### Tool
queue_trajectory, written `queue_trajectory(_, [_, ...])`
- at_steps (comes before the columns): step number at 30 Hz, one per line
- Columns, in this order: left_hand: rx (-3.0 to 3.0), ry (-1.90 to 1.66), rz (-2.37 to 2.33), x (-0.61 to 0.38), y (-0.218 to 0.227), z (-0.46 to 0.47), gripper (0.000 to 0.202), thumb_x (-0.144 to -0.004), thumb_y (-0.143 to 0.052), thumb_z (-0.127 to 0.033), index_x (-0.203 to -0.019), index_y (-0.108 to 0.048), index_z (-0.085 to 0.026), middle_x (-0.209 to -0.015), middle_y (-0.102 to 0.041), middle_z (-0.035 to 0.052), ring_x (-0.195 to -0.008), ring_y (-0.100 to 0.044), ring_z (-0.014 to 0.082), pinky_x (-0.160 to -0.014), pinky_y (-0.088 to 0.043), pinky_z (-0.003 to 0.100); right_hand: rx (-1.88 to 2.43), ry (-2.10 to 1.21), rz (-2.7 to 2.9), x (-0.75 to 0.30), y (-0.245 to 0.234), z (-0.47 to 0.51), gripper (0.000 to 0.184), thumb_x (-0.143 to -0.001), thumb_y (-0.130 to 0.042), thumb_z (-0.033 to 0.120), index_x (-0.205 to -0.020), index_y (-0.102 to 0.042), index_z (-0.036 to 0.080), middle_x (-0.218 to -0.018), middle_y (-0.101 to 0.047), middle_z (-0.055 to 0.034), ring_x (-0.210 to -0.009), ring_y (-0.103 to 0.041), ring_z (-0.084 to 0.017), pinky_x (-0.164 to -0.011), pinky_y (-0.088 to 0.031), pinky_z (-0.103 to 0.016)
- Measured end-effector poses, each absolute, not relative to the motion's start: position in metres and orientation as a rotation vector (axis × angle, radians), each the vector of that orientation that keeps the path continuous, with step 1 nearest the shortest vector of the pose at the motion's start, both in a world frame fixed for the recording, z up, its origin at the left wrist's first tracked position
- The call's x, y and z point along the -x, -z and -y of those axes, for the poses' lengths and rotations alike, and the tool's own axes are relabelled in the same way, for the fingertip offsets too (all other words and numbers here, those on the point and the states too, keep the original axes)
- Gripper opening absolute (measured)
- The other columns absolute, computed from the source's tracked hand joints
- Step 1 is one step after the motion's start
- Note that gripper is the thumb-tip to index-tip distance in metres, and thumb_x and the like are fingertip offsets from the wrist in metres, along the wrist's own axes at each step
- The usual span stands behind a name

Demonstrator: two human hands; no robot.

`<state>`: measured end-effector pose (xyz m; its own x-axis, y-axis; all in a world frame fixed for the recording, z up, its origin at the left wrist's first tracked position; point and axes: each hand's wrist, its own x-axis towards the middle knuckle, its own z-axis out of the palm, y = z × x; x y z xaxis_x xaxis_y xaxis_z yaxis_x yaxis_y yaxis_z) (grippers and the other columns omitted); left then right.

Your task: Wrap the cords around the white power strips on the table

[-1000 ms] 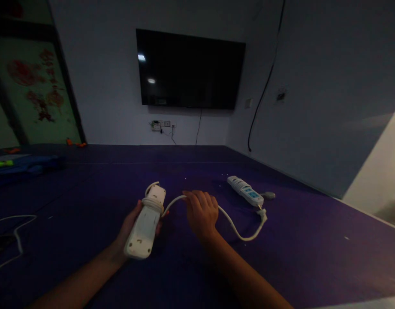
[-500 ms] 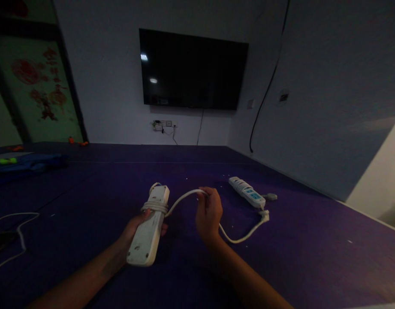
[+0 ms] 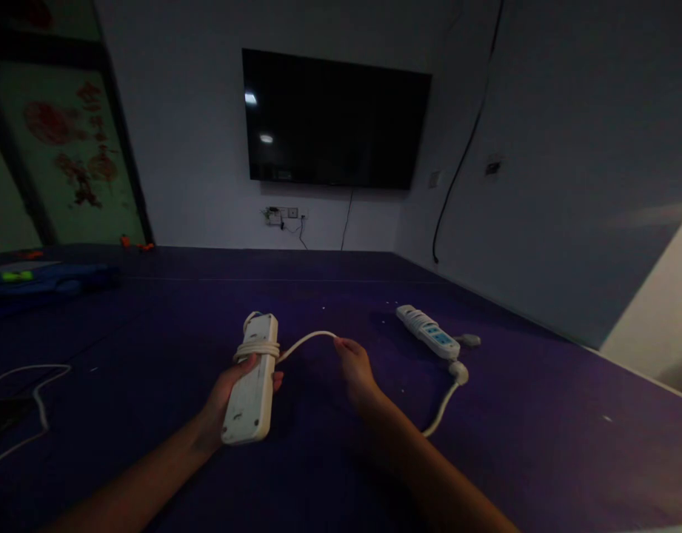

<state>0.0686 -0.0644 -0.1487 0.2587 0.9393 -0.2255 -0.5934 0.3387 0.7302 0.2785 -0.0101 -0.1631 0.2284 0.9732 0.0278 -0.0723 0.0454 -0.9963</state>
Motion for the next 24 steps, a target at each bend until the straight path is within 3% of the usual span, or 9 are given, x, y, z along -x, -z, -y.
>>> queue_trajectory(4, [-0.519,-1.135,-0.769,-0.071,0.146,0.065,0.036,-0.085,-0.052,-0.032,-0.107,-0.058,-0.005,-0.072,-0.07,0.0131,-0.058,-0.067,0.0177,-0.053,-0.052,0.023,1.376,-1.181,1.007,-0.28,0.167,0.006,0.01,-0.08,-0.051,0.025,-0.075,-0.052,0.016,-0.052,-0.04,0.0069,-0.034,-0.031,-0.003,-0.033,-0.019,-0.016])
queue_trajectory(7, [-0.493,-1.154,-0.78,-0.072,0.146,0.065,0.033,-0.085,-0.053,-0.031,-0.103,-0.06,-0.005,-0.071,-0.07,0.0125,-0.058,-0.067,0.0171,-0.053,-0.053,0.023,1.486,-1.079,1.143,-0.282,0.17,0.002,0.013,-0.082,-0.047,0.022,-0.089,-0.056,0.016,-0.061,-0.052,0.0022,-0.039,-0.041,-0.006,-0.034,-0.029,-0.018])
queue_trajectory(9, [-0.478,-1.154,-0.783,-0.072,0.146,0.064,0.031,-0.085,-0.054,-0.031,-0.099,-0.06,-0.005,-0.07,-0.069,0.0123,-0.057,-0.067,0.0171,-0.052,-0.053,0.023,1.54,-0.872,1.314,-0.284,0.174,0.001,0.023,-0.083,-0.043,0.019,-0.1,-0.057,0.016,-0.075,-0.061,-0.0037,-0.052,-0.054,-0.011,-0.045,-0.043,-0.022])
queue_trajectory(11, [-0.463,-1.146,-0.785,-0.071,0.148,0.062,0.029,-0.085,-0.053,-0.031,-0.096,-0.061,-0.005,-0.069,-0.069,0.0126,-0.056,-0.066,0.0172,-0.051,-0.052,0.023,1.523,-0.532,1.537,-0.286,0.176,0.001,0.033,-0.083,-0.04,0.014,-0.111,-0.057,0.017,-0.096,-0.065,-0.0093,-0.08,-0.062,-0.016,-0.069,-0.05,-0.029])
queue_trajectory(14, [-0.471,-1.128,-0.758,-0.07,0.151,0.06,0.029,-0.084,-0.054,-0.032,-0.094,-0.06,-0.006,-0.069,-0.069,0.013,-0.056,-0.066,0.0174,-0.052,-0.052,0.023,1.408,0.063,1.752,-0.285,0.174,0.007,0.049,-0.082,-0.038,0.008,-0.128,-0.048,0.021,-0.125,-0.054,-0.0115,-0.118,-0.047,-0.024,-0.099,-0.037,-0.043])
queue_trajectory(18, [-0.513,-1.116,-0.718,-0.07,0.157,0.057,0.032,-0.081,-0.058,-0.034,-0.099,-0.059,-0.007,-0.069,-0.069,0.0117,-0.058,-0.067,0.0181,-0.052,-0.052,0.023,1.302,0.55,1.876,-0.278,0.161,0.018,0.053,-0.083,-0.042,0.01,-0.134,-0.041,0.026,-0.143,-0.036,-0.0085,-0.135,-0.024,-0.029,-0.105,-0.022,-0.058])
queue_trajectory(21, [-0.54,-1.068,-0.741,-0.072,0.16,0.056,0.033,-0.081,-0.058,-0.034,-0.101,-0.059,-0.007,-0.069,-0.07,0.0117,-0.056,-0.067,0.0187,-0.05,-0.051,0.023,1.178,0.662,2.072,-0.27,0.155,0.027,0.048,-0.085,-0.043,0.014,-0.131,-0.045,0.027,-0.141,-0.04,-0.0058,-0.134,-0.025,-0.028,-0.106,-0.017,-0.059])
queue_trajectory(24, [-0.566,-1.036,-0.764,-0.074,0.163,0.054,0.029,-0.083,-0.055,-0.031,-0.096,-0.059,-0.006,-0.066,-0.069,0.013,-0.054,-0.066,0.019,-0.051,-0.05,0.024,1.004,0.658,2.258,-0.264,0.156,0.033,0.039,-0.087,-0.044,0.02,-0.125,-0.052,0.027,-0.131,-0.052,-0.0039,-0.128,-0.036,-0.025,-0.107,-0.016,-0.057])
